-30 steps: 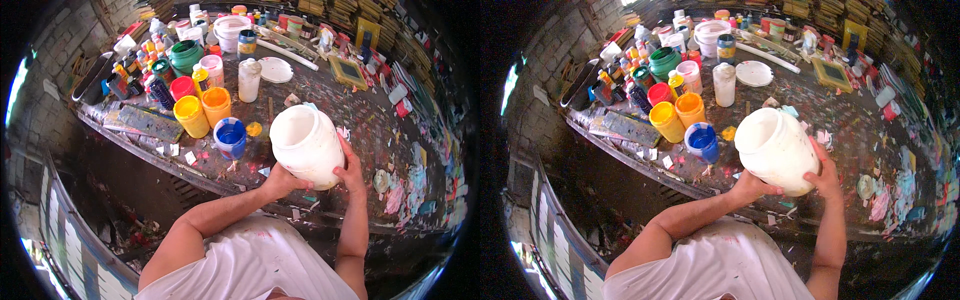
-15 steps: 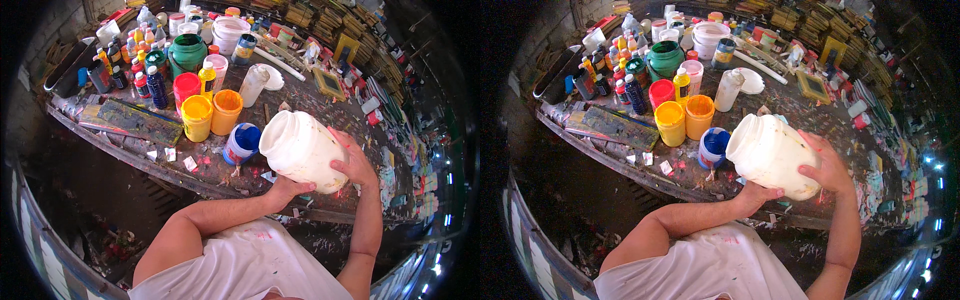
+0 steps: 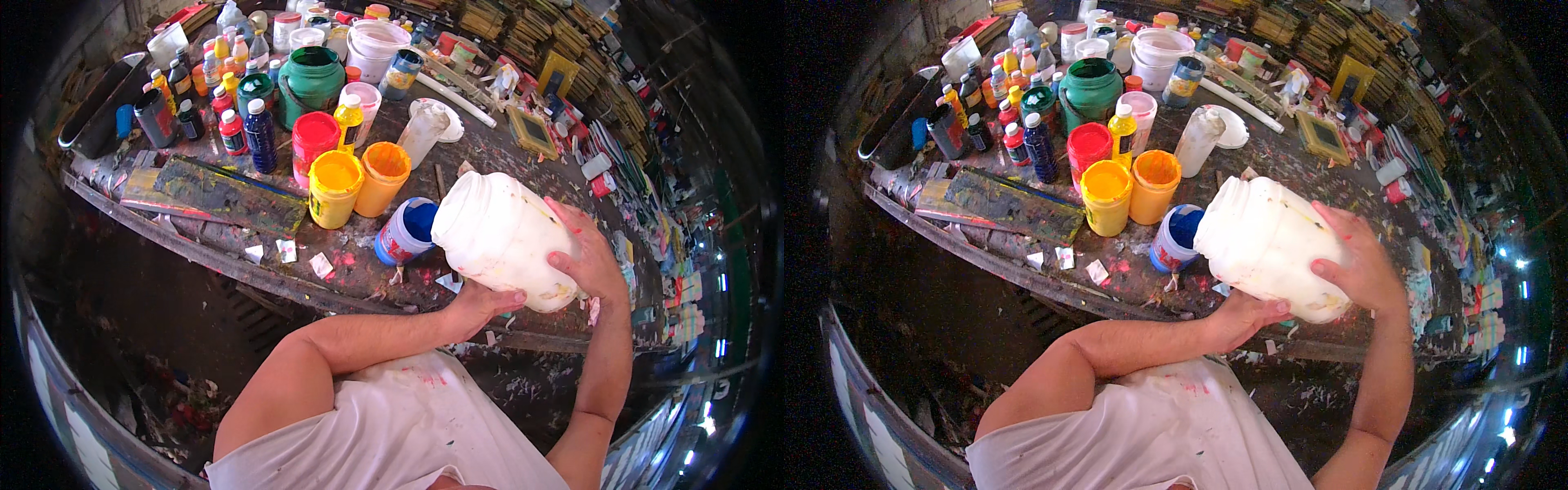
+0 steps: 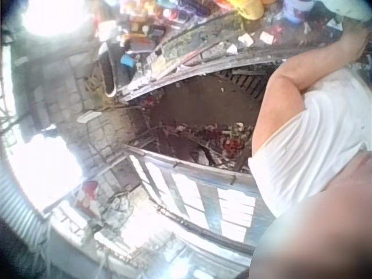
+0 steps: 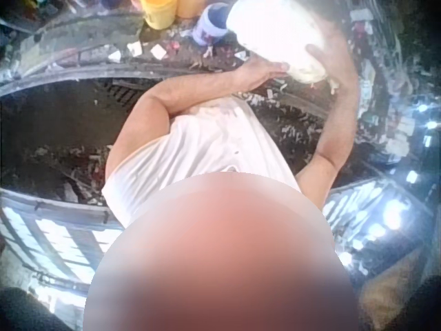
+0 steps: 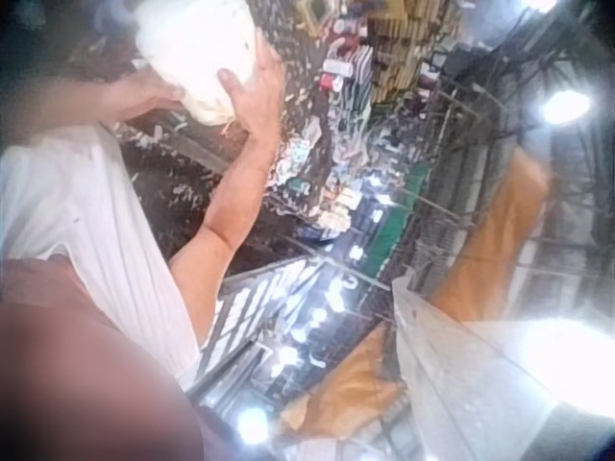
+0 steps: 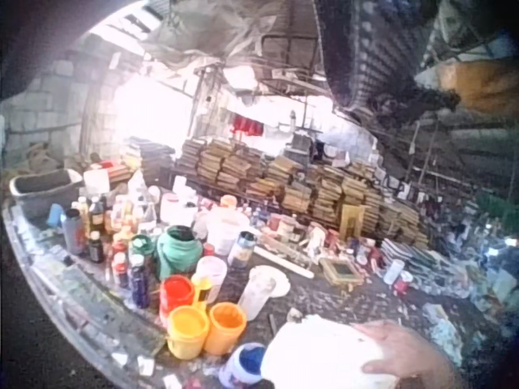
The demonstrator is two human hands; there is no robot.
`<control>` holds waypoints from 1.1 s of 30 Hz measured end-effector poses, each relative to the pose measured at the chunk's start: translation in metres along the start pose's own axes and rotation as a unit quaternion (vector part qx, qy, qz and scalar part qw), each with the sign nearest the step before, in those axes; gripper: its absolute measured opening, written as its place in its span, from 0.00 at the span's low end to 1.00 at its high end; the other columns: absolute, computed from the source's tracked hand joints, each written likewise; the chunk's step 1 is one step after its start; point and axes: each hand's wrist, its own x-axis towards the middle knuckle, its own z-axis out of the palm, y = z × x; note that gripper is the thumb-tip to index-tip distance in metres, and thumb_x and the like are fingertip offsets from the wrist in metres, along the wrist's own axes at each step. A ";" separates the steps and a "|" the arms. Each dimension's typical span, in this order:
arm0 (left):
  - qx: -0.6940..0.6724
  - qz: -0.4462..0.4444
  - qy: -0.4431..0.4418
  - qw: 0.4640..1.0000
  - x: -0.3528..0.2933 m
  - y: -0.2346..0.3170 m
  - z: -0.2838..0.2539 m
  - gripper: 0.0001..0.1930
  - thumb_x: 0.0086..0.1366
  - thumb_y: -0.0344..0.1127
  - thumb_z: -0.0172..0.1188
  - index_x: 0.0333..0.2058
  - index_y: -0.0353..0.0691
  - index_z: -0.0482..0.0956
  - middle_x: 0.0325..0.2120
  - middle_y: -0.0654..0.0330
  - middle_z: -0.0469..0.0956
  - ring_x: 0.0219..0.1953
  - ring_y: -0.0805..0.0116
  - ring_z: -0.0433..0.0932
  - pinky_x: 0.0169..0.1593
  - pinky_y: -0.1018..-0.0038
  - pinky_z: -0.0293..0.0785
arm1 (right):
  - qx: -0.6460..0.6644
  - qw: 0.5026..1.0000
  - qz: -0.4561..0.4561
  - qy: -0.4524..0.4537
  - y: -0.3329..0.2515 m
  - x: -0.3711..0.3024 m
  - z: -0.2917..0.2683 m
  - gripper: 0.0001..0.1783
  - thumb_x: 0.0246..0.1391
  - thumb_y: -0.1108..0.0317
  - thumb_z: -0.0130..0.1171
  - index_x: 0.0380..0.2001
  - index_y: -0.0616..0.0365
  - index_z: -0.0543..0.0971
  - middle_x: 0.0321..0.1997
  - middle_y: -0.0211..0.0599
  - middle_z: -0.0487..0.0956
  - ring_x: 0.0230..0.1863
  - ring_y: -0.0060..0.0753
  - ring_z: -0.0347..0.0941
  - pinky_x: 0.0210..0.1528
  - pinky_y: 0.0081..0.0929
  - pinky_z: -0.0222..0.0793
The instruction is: The person pours orange paint into a yellow container and stirs it with a stick. They then add a white liquid from a large jug and continue mixing. Later, they pour a dark blue liquid into a blue container and stir it as well.
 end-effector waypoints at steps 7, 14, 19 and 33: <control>-0.030 0.006 -0.001 1.000 0.005 0.007 0.010 0.46 0.70 0.35 0.78 0.79 0.48 0.59 0.74 0.59 0.72 0.74 0.59 0.75 0.74 0.57 0.76 | -0.053 0.998 -0.034 0.010 -0.016 0.010 -0.017 0.48 0.59 0.47 0.77 0.79 0.52 0.75 0.74 0.49 0.80 0.72 0.54 0.75 0.79 0.47 0.65; -0.038 0.021 -0.011 0.999 0.009 0.014 0.017 0.45 0.71 0.35 0.78 0.79 0.48 0.61 0.72 0.59 0.74 0.73 0.59 0.76 0.73 0.57 0.77 | -0.076 0.994 -0.075 0.026 -0.024 0.017 -0.027 0.45 0.62 0.46 0.75 0.78 0.53 0.76 0.72 0.50 0.81 0.69 0.55 0.77 0.76 0.46 0.68; -0.039 0.023 -0.019 0.999 0.012 0.017 0.017 0.45 0.70 0.37 0.79 0.79 0.49 0.61 0.72 0.59 0.74 0.72 0.61 0.76 0.71 0.59 0.79 | -0.081 0.996 -0.040 -0.004 -0.030 0.021 -0.033 0.50 0.64 0.36 0.68 0.79 0.57 0.73 0.77 0.53 0.77 0.75 0.56 0.73 0.80 0.48 0.63; -0.065 0.039 -0.044 0.996 0.022 0.018 0.015 0.46 0.70 0.36 0.79 0.79 0.47 0.60 0.74 0.57 0.72 0.76 0.59 0.73 0.76 0.55 0.76 | -0.106 0.992 -0.070 -0.001 -0.035 0.035 -0.042 0.48 0.62 0.39 0.69 0.77 0.57 0.76 0.76 0.51 0.79 0.75 0.56 0.74 0.79 0.50 0.64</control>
